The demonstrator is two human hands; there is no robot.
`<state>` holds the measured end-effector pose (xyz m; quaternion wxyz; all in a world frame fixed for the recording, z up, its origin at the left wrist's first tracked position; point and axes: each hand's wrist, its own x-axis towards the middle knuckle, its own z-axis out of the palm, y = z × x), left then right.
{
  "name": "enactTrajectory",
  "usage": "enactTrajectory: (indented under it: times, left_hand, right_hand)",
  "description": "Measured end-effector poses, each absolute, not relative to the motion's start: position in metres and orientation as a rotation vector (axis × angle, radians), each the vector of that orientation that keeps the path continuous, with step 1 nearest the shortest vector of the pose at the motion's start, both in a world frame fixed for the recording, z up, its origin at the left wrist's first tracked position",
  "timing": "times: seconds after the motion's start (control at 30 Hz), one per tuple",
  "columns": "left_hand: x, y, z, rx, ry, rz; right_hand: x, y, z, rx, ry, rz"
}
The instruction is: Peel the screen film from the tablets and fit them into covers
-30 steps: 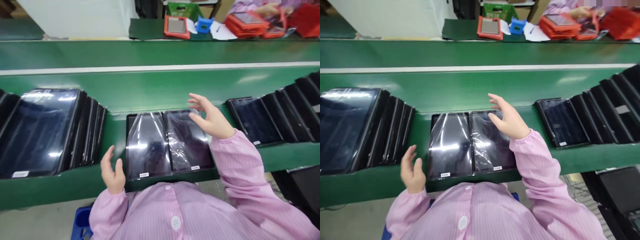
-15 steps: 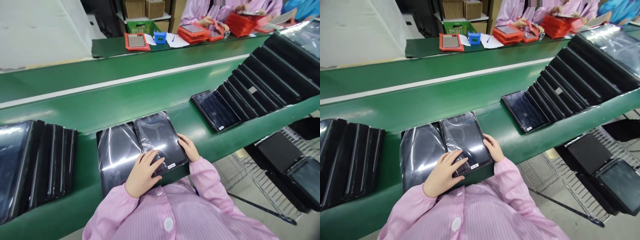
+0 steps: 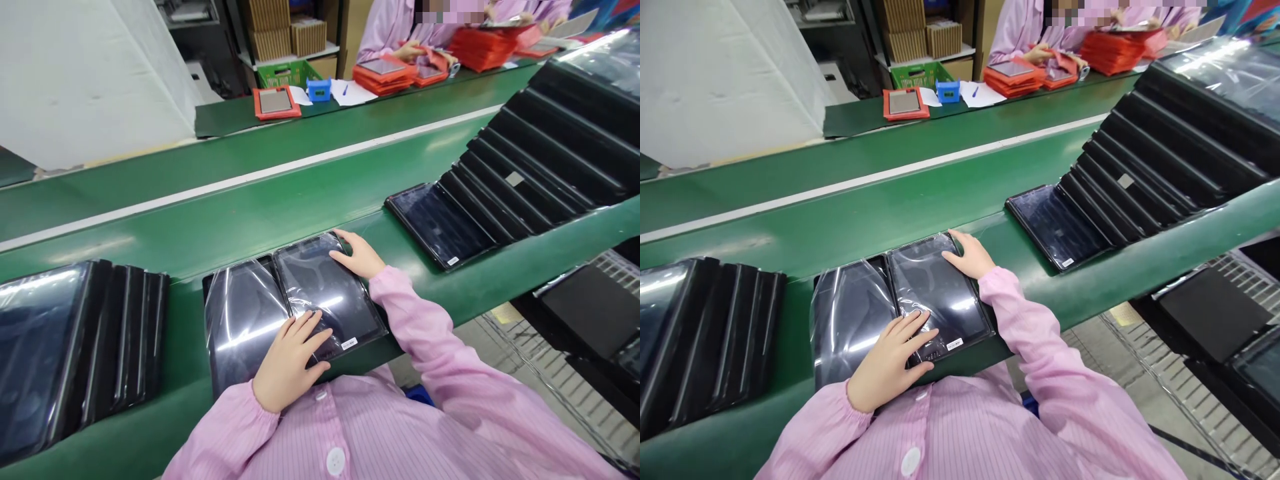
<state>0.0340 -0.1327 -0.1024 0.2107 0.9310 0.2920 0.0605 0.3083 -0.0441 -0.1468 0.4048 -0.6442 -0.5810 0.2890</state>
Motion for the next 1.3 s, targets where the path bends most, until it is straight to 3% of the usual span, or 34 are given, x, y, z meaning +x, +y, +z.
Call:
enactTrajectory:
  times: [0.2,0.43,0.87,1.3]
  left_hand:
    - [0.025,-0.118,-0.105,2.593,0.832,0.285]
    - [0.018,-0.106,-0.123,2.534,1.446,0.492]
    - [0.020,-0.110,-0.121,2.416,1.467,0.275]
    - [0.017,-0.112,-0.121,2.473,1.401,0.225]
  right_hand:
    - [0.304,-0.010,-0.143,-1.520,-1.597,0.648]
    - [0.301,-0.017,-0.138,-1.392,-1.580,0.554]
    - [0.342,-0.053,-0.129,-0.983,-1.116,1.187]
    - [0.322,-0.065,-0.119,-0.998,-1.067,1.272]
